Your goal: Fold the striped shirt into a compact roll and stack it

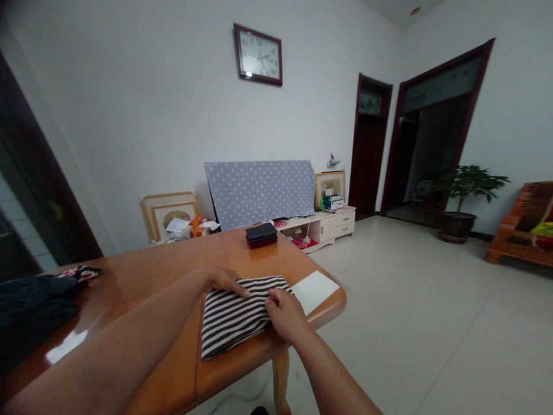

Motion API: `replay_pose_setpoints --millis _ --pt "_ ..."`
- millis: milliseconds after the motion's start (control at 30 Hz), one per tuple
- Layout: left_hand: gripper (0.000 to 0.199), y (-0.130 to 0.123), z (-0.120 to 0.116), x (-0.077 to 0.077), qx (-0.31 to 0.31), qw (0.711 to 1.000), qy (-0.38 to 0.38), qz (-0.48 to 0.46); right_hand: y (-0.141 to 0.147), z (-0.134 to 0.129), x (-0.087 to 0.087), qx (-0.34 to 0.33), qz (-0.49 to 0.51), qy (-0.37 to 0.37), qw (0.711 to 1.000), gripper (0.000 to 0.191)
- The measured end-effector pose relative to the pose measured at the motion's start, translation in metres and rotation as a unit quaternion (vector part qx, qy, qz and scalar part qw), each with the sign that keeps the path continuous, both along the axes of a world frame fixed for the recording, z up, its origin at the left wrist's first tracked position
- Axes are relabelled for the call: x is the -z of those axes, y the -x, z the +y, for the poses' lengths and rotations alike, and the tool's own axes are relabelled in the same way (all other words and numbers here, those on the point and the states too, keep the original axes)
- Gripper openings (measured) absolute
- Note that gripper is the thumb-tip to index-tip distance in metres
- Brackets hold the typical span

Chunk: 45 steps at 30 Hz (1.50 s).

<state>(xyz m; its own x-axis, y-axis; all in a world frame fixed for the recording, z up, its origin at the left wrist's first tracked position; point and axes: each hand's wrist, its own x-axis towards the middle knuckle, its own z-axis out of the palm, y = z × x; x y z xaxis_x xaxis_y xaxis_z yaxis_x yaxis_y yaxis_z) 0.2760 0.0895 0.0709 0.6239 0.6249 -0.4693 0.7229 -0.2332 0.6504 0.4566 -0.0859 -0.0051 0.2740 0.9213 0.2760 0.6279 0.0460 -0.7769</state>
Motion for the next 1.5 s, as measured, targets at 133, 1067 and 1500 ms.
replay_pose_setpoints --millis 133,1067,1500 --pt "0.044 0.001 0.000 0.001 0.022 0.995 0.098 0.015 -0.001 0.000 -0.001 -0.006 0.020 -0.001 1.000 0.024" --pt "0.030 0.108 -0.117 -0.074 0.063 0.836 -0.515 -0.176 0.090 -0.008 -0.081 -0.002 -0.191 -0.246 0.950 0.055" --pt "0.069 0.229 -0.177 0.062 0.000 0.899 -0.414 -0.146 0.149 -0.064 0.001 -0.130 -0.383 -0.153 0.902 0.068"
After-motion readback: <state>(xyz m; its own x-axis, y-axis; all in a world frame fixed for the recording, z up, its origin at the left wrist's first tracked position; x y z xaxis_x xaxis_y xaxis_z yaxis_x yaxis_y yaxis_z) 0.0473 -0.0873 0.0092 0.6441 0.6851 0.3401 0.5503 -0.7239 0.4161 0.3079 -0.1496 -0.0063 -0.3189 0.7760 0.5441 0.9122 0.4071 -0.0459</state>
